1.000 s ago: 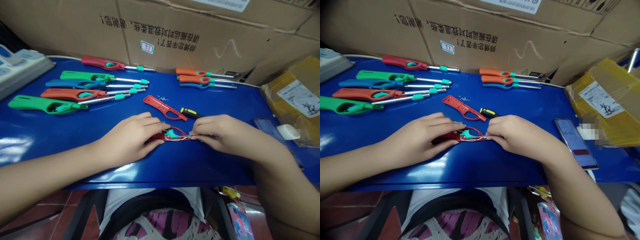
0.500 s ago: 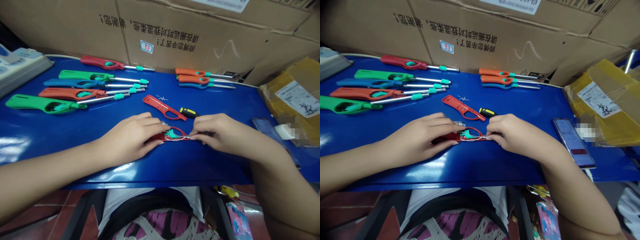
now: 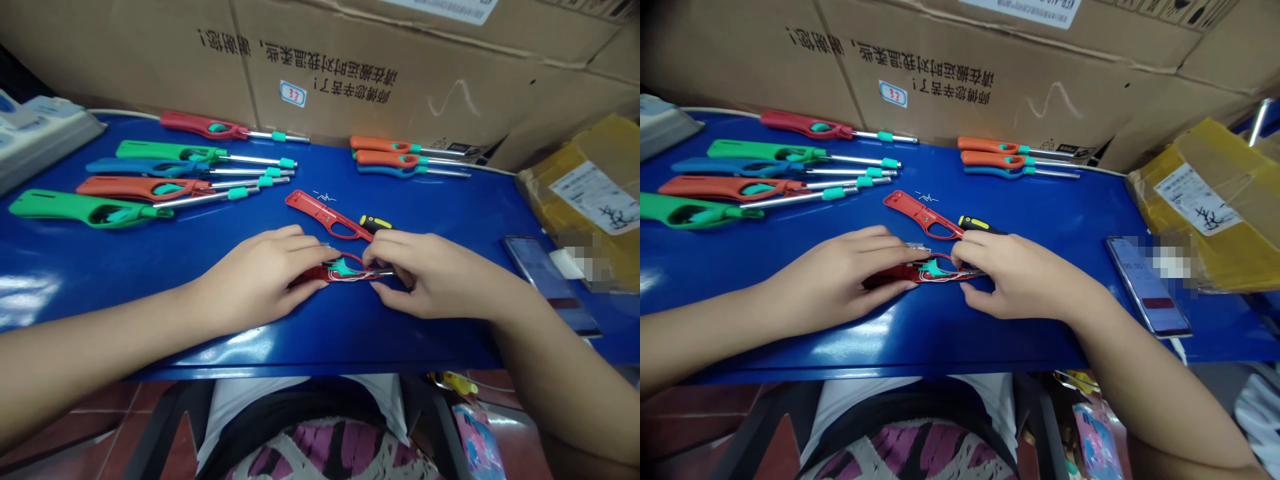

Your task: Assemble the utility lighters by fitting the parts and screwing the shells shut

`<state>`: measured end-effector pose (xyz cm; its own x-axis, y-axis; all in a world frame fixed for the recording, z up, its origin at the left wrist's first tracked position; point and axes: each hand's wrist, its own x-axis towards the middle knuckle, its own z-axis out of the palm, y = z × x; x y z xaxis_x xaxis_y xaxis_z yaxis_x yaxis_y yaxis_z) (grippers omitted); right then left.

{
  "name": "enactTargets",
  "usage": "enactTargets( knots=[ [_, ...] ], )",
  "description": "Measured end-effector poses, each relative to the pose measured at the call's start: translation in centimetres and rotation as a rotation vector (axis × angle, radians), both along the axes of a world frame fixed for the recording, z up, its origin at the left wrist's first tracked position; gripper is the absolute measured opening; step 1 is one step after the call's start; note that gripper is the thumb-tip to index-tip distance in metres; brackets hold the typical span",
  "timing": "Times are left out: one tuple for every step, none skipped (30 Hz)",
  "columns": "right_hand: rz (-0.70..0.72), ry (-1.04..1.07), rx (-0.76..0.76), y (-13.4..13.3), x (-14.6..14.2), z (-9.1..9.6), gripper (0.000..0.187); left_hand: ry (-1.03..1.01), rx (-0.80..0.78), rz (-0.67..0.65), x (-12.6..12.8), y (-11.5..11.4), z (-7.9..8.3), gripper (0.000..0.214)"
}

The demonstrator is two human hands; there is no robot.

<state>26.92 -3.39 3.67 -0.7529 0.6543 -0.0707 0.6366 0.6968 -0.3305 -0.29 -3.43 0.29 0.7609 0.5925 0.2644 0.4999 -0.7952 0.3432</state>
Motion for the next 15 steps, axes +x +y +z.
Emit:
enactTargets(
  knots=[
    [0.002, 0.000, 0.006, 0.0, -0.1, -0.1, 0.013, -0.001, 0.001, -0.001, 0.0, 0.0, 0.0, 0.031],
    [0.008, 0.001, 0.014, 0.0, -0.2, -0.3, 0.013, -0.001, -0.001, -0.002, 0.0, 0.0, 0.0, 0.031],
    [0.015, 0.001, 0.023, 0.0, -0.3, -0.5, 0.014, 0.000, -0.005, -0.004, 0.0, 0.0, 0.0, 0.032],
    [0.023, 0.002, 0.033, 0.0, -0.4, -0.7, 0.015, -0.001, -0.007, -0.004, 0.0, 0.0, 0.0, 0.032],
    [0.028, 0.004, 0.043, 0.1, -0.4, -1.0, 0.015, -0.002, -0.009, -0.003, 0.0, 0.0, 0.0, 0.032],
    [0.032, 0.009, 0.051, 0.2, -0.5, -1.2, 0.015, -0.002, -0.011, 0.000, 0.0, 0.0, -0.1, 0.032],
    [0.035, 0.014, 0.052, 0.3, -0.5, -1.4, 0.014, -0.001, -0.013, 0.002, 0.0, 0.0, -0.1, 0.032],
    [0.036, 0.019, 0.050, 0.4, -0.6, -1.6, 0.013, -0.001, -0.013, 0.004, 0.0, 0.0, -0.1, 0.032],
    [0.038, 0.023, 0.046, 0.5, -0.6, -1.7, 0.011, -0.003, -0.013, 0.005, 0.0, 0.0, -0.1, 0.032],
    [0.042, 0.025, 0.040, 0.5, -0.6, -1.7, 0.011, -0.004, -0.013, 0.005, 0.0, 0.0, -0.1, 0.032],
    [0.048, 0.024, 0.035, 0.5, -0.6, -1.7, 0.011, -0.005, -0.013, 0.003, 0.0, 0.0, -0.1, 0.032],
    [0.053, 0.023, 0.031, 0.6, -0.6, -1.7, 0.012, -0.006, -0.012, 0.001, 0.0, 0.0, -0.1, 0.032],
    [0.055, 0.023, 0.029, 0.5, -0.6, -1.7, 0.014, -0.008, -0.009, -0.001, 0.0, 0.0, -0.1, 0.032],
    [0.056, 0.021, 0.029, 0.5, -0.6, -1.6, 0.016, -0.007, -0.009, -0.001, 0.0, 0.0, -0.1, 0.032],
    [0.057, 0.018, 0.027, 0.5, -0.6, -1.6, 0.017, -0.004, -0.010, 0.000, 0.0, 0.0, -0.1, 0.032]
  ],
)
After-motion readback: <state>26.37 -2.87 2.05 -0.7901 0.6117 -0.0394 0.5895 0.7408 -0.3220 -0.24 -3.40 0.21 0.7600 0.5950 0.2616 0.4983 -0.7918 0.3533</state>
